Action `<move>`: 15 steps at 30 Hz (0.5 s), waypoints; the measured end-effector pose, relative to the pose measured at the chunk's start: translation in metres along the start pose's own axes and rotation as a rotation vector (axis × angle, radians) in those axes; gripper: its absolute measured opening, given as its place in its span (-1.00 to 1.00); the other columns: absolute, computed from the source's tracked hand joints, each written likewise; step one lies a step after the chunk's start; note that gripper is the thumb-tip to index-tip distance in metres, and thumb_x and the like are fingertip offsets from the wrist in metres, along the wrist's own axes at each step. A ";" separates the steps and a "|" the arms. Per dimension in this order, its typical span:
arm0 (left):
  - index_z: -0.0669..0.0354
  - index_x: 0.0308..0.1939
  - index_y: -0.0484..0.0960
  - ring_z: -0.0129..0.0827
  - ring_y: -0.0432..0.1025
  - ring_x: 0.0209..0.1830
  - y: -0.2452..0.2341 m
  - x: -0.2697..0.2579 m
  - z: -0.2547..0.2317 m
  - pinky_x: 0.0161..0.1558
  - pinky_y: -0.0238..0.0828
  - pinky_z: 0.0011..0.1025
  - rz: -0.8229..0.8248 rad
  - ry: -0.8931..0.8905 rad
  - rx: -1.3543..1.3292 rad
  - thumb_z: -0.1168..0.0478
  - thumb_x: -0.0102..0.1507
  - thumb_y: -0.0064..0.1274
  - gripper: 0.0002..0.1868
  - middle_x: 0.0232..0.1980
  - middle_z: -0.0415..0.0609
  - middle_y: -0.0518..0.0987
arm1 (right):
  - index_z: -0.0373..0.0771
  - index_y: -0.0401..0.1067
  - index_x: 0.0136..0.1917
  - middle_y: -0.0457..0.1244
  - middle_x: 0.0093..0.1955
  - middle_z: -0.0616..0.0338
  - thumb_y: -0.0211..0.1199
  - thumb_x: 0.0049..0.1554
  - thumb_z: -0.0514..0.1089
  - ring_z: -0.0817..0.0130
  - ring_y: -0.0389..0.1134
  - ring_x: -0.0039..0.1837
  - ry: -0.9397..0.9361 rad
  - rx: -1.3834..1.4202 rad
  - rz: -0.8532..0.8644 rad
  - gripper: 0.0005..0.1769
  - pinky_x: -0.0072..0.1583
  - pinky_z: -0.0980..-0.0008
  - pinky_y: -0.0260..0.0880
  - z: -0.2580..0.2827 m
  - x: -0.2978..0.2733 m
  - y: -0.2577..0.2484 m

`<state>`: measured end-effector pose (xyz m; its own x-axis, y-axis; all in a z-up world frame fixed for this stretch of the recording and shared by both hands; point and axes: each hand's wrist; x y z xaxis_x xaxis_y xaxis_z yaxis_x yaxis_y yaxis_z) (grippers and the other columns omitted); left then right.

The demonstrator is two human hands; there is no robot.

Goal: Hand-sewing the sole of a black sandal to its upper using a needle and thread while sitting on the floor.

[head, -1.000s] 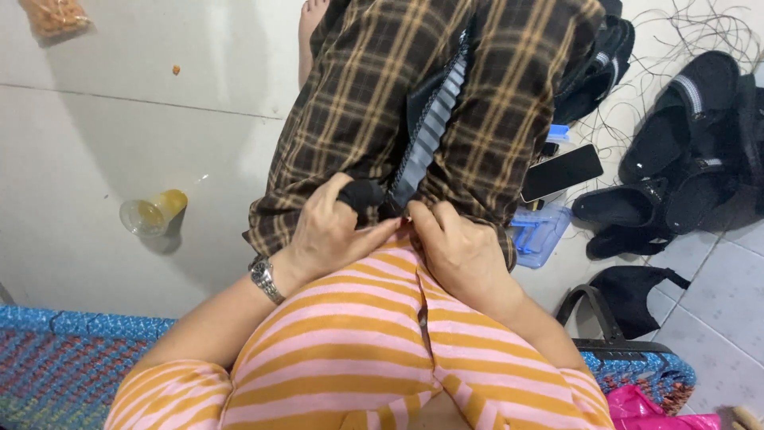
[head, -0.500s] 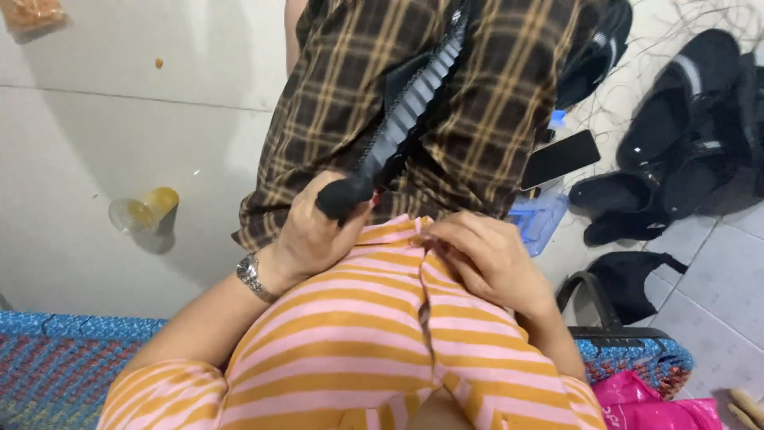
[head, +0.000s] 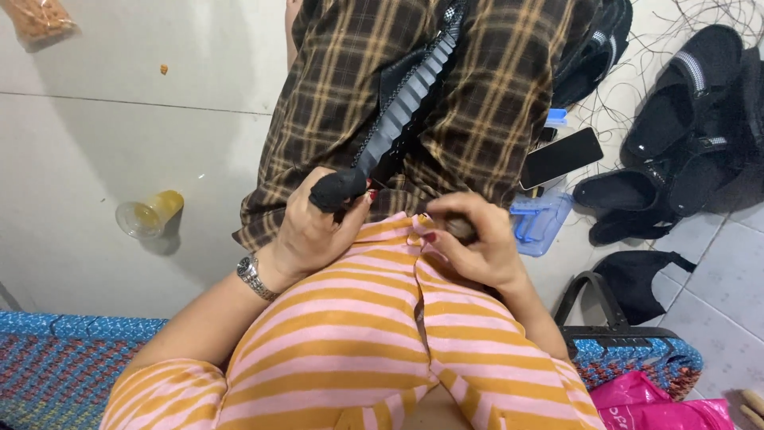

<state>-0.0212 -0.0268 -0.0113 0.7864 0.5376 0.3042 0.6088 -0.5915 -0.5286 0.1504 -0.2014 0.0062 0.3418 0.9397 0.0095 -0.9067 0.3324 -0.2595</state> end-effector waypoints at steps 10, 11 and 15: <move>0.28 -0.01 0.63 -0.02 0.49 -0.39 0.006 -0.001 -0.001 -0.39 0.49 -0.20 0.005 -0.025 -0.012 0.30 0.19 0.25 -0.70 -0.32 0.02 0.45 | -0.26 0.50 -0.26 0.35 -0.20 0.05 0.32 0.16 -0.17 0.22 0.35 -0.23 -0.001 0.239 -0.009 -0.82 -0.13 0.35 0.36 -0.019 0.014 0.012; 0.26 0.03 0.63 -0.01 0.51 -0.33 0.007 -0.002 -0.001 -0.34 0.52 -0.20 0.018 -0.044 -0.020 0.29 0.17 0.27 -0.65 -0.25 0.03 0.49 | -0.27 0.47 -0.29 0.35 -0.19 0.00 0.33 0.16 -0.15 0.24 0.36 -0.19 0.043 0.431 0.067 -0.77 -0.08 0.33 0.35 -0.024 0.015 0.013; 0.31 0.09 0.57 0.09 0.52 -0.19 0.006 0.006 -0.003 -0.23 0.55 -0.14 0.009 -0.057 0.011 0.28 0.12 0.33 -0.52 -0.09 0.13 0.47 | -0.29 0.49 -0.20 0.37 -0.10 -0.07 0.24 0.22 -0.10 0.11 0.42 -0.07 -0.038 0.442 0.139 -0.77 0.02 0.21 0.37 -0.020 0.019 -0.012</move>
<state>-0.0123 -0.0290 -0.0099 0.7847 0.5654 0.2541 0.6000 -0.5900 -0.5403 0.1727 -0.1891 -0.0094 0.2079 0.9773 0.0415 -0.9644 0.1977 0.1755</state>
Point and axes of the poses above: each hand's wrist, its own x-axis towards the middle knuckle, its own y-axis out of the palm, z = x × y
